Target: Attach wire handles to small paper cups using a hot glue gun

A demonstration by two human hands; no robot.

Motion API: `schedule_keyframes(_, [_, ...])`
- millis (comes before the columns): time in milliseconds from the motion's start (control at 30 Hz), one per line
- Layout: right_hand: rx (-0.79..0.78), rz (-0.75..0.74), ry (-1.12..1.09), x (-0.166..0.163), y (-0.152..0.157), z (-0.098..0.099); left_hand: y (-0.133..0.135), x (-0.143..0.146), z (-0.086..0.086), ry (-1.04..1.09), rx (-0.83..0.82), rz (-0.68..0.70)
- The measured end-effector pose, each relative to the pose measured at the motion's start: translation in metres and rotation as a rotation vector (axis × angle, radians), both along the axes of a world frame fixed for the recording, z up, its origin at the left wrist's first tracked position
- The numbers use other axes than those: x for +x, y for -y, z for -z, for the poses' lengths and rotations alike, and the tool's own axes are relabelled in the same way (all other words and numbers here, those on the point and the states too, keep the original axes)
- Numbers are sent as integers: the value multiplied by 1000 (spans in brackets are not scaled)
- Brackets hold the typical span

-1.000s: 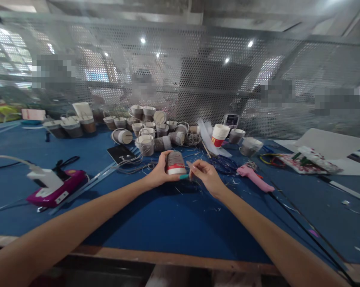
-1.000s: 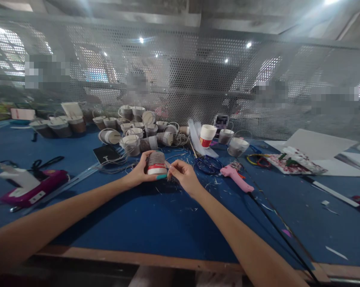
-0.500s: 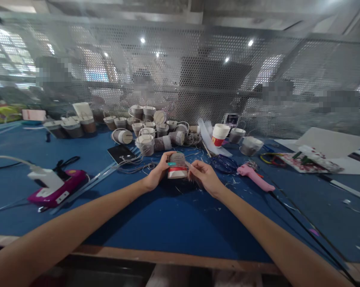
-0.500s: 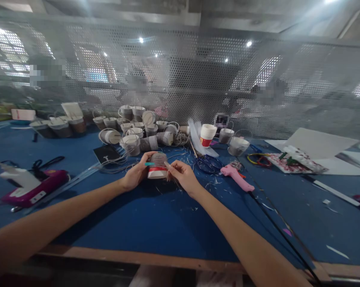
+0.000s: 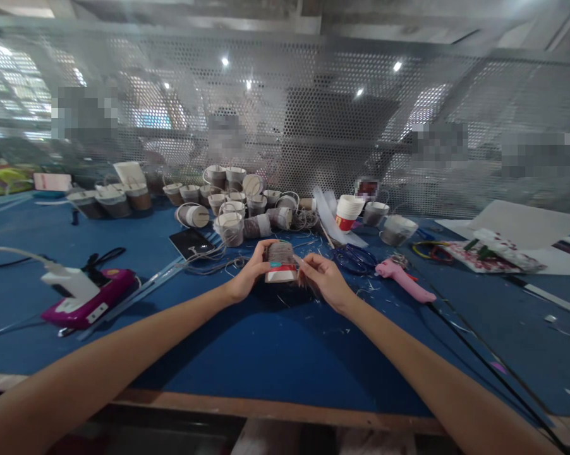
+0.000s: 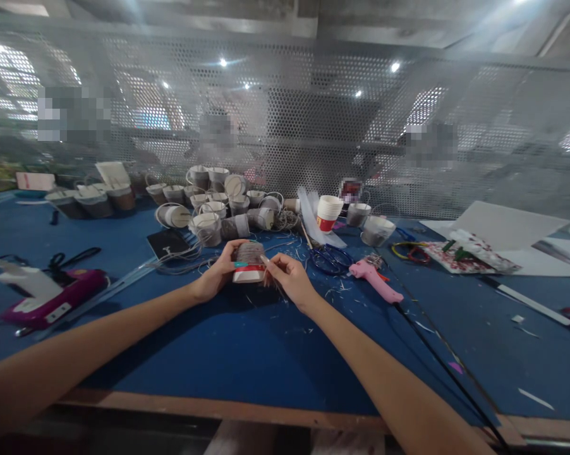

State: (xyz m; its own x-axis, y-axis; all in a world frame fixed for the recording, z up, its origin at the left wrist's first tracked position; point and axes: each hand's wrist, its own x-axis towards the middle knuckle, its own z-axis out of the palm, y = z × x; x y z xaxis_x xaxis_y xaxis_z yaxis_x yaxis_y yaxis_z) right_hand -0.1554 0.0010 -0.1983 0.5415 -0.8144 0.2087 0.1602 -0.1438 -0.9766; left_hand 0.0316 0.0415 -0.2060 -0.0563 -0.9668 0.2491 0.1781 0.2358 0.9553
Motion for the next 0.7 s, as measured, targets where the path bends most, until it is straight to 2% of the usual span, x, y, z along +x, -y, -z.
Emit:
schedule_keyframes(267, [57,-10,35,1,0,1,-5,0,-4,-39,-37,74])
schedule_keyframes(467, [9,1,-2,0,0,0,0,3,1,59,-39,27])
schedule_keyframes(700, [42,-3,10,1,-1,0,-1,2,0,40,-18,18])
